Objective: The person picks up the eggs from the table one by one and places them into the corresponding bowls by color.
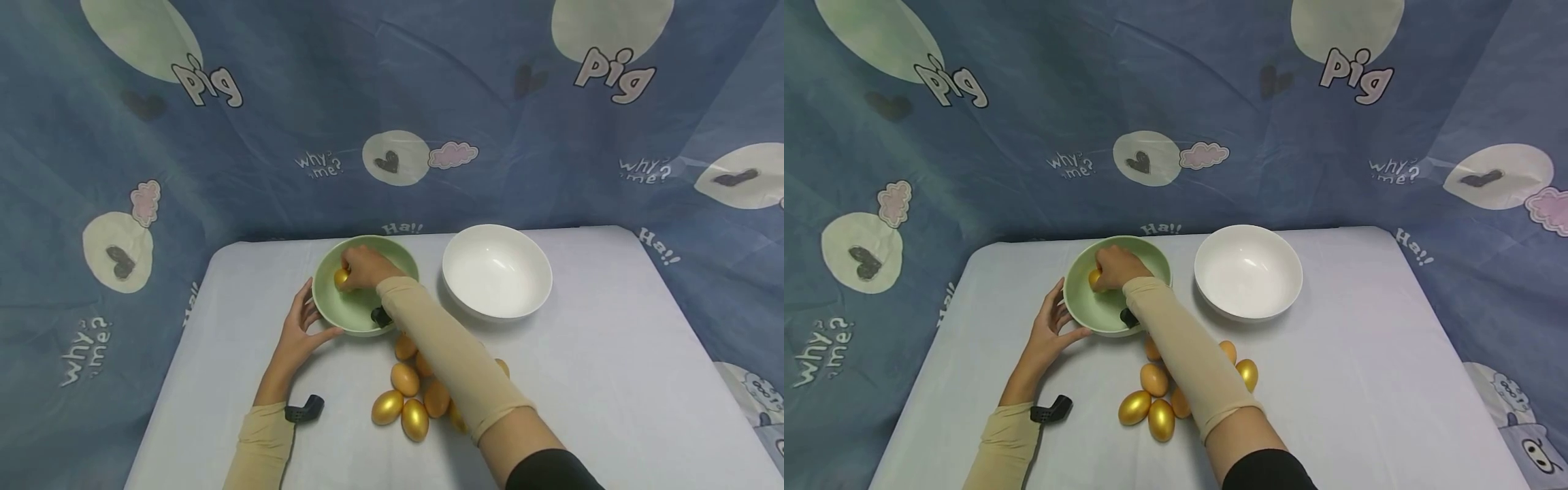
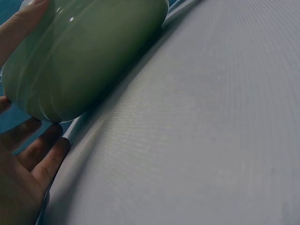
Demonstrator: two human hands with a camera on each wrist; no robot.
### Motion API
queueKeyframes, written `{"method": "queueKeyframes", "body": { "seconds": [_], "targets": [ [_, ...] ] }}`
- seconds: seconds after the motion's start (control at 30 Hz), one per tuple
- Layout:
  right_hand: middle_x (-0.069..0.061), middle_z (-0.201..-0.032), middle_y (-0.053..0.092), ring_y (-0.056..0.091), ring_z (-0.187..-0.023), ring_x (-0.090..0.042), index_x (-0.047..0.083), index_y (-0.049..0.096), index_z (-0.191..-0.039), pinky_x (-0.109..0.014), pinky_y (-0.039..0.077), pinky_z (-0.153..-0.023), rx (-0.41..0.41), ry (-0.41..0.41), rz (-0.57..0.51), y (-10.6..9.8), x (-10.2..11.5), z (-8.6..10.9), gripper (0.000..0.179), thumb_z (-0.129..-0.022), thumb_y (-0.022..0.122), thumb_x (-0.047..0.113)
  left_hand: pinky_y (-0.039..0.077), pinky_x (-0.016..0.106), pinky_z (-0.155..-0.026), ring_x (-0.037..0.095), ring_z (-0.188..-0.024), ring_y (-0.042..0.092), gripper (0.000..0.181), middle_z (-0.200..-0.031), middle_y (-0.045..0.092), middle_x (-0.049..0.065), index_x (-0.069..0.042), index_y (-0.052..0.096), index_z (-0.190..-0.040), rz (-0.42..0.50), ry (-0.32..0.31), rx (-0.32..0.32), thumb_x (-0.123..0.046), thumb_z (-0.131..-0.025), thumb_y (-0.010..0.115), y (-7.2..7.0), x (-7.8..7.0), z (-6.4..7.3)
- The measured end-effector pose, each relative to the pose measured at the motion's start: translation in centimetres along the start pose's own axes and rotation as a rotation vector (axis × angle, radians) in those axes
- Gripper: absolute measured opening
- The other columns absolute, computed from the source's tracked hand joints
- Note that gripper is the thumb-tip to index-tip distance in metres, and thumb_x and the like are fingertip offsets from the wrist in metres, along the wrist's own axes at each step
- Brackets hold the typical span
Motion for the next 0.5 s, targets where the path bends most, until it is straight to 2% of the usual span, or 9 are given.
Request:
{"method": "queueKeyframes", "body": {
  "seconds": [0.13, 0.5],
  "targets": [
    [0.002, -0.086, 0.065, 0.053, -0.074, -0.012, 0.009, 0.071, -0.103, -0.022, 0.046, -0.065, -0.002, 0.004, 0.009, -0.02, 0.07, 0.11, 0.025, -0.084, 0.081, 0.023, 0.047, 0.012, -0.112, 0.038, -0.148, 0.041, 0.116, -0.167, 0.031, 0.011, -0.029, 0.019, -0.166, -0.006, 0.003, 0.0, 0.001, -0.077, 0.089, 0.01, -0.07, 0.01],
    [0.001, -0.092, 0.069, 0.057, -0.077, -0.012, 0.008, 0.072, -0.109, -0.023, 0.05, -0.068, 0.001, -0.001, 0.018, -0.49, 0.42, 0.56, 0.032, -0.083, 0.083, 0.025, 0.046, 0.012, -0.112, 0.037, -0.149, 0.041, 0.116, -0.168, 0.031, 0.011, -0.028, 0.018, -0.166, -0.028, -0.013, -0.006, 0.0, -0.078, 0.088, 0.03, 0.03, 0.0]
  ]
}}
Point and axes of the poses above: each hand's wrist, its own z-axis away from the middle knuckle, its own y-axis out of the palm, x = y × z, the point moved 5 cm from there along -z, towards the middle knuckle
